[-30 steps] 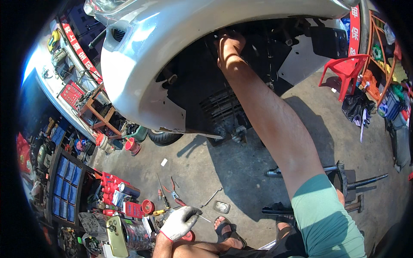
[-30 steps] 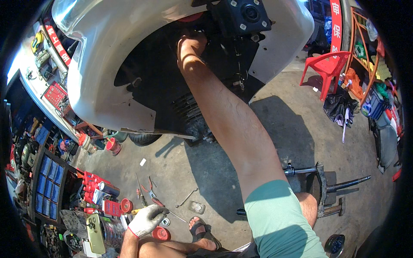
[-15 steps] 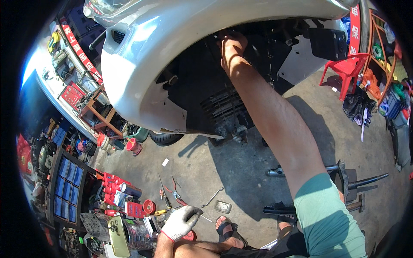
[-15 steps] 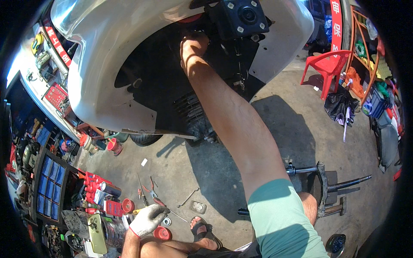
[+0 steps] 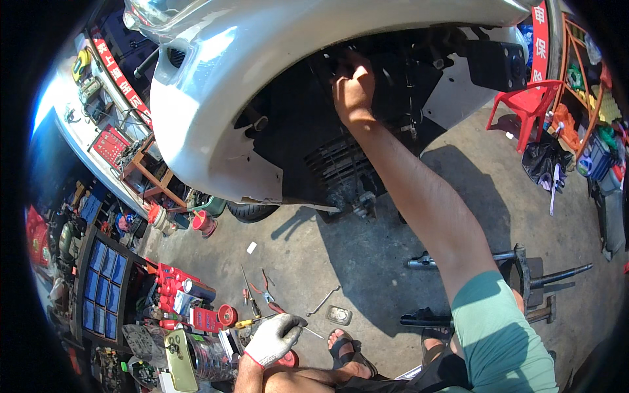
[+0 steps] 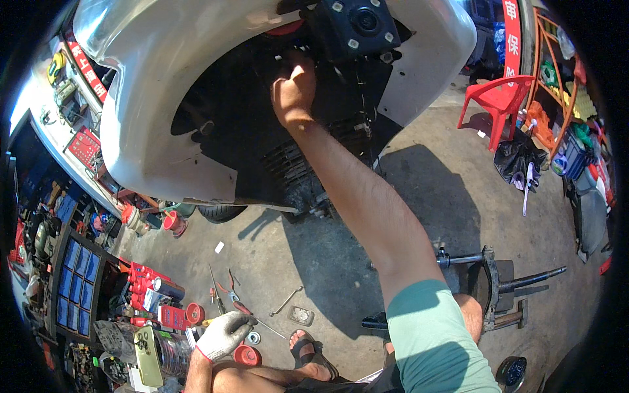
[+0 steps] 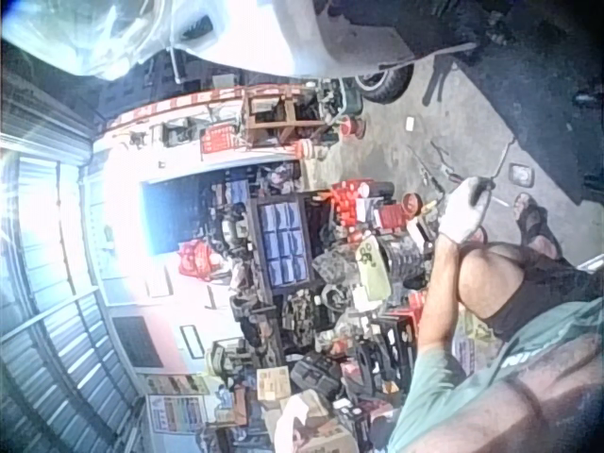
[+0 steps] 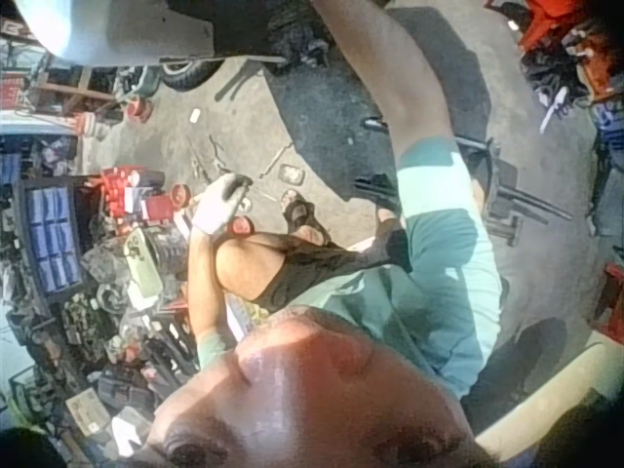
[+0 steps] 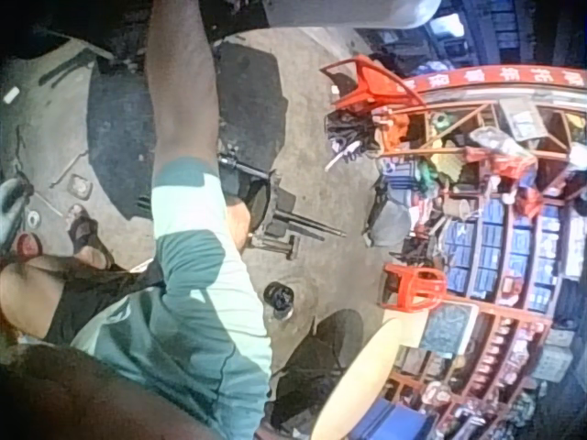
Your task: The person is working on a motorcycle engine, using a wrench to tighten or loosen bolts. They repeatedly reach into the engine compartment, adjust components, and handle small parts on the floor.
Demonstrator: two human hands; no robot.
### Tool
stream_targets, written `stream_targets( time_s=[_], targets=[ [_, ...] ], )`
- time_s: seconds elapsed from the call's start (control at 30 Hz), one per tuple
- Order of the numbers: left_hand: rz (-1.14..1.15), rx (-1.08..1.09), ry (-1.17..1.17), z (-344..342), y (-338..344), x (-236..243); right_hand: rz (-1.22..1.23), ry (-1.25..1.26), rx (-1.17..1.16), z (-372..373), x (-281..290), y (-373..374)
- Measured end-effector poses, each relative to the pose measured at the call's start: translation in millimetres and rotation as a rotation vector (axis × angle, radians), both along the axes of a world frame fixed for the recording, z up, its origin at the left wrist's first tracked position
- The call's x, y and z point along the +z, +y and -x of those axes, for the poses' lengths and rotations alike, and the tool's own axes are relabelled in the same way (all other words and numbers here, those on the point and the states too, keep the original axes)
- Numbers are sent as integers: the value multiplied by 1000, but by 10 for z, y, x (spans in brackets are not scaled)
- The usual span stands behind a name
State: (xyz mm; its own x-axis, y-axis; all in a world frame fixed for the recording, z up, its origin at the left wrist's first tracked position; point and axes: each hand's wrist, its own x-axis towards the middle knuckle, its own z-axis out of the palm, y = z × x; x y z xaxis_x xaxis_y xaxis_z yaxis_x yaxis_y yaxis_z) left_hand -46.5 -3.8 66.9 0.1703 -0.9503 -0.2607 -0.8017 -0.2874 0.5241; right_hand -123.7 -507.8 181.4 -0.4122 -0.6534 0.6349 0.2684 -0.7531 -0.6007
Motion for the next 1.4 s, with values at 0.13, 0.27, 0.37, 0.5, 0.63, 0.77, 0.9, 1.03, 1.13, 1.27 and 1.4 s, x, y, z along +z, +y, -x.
stream_targets(
  time_s=[0.13,0.27,0.37,0.5,0.63,0.77,0.9,1.03,1.13,1.27,1.4],
  targets=[
    [-25,68,0,-39,174,3,26,447,-285,30,-37,683],
    [-24,61,24,-21,90,1,29,601,-313,236,21,701],
    [-22,43,4,-33,81,-5,12,640,-324,245,52,695],
    [-11,31,5,-27,79,10,38,643,-371,203,35,672],
    [-22,29,-11,-29,74,15,44,597,-323,160,18,607],
    [-51,67,4,-8,67,41,74,590,-345,126,-2,590],
    [-49,61,-8,-30,79,15,57,635,-363,115,-13,586],
    [-31,44,-28,-56,113,-15,145,559,-343,66,-67,549],
    [-23,41,-32,-40,83,-6,229,429,-172,60,-178,347],
    [-22,47,-13,-22,69,14,215,443,-200,35,-259,246],
    [-30,73,5,-29,95,10,101,540,-172,20,-228,276]
  ],
)
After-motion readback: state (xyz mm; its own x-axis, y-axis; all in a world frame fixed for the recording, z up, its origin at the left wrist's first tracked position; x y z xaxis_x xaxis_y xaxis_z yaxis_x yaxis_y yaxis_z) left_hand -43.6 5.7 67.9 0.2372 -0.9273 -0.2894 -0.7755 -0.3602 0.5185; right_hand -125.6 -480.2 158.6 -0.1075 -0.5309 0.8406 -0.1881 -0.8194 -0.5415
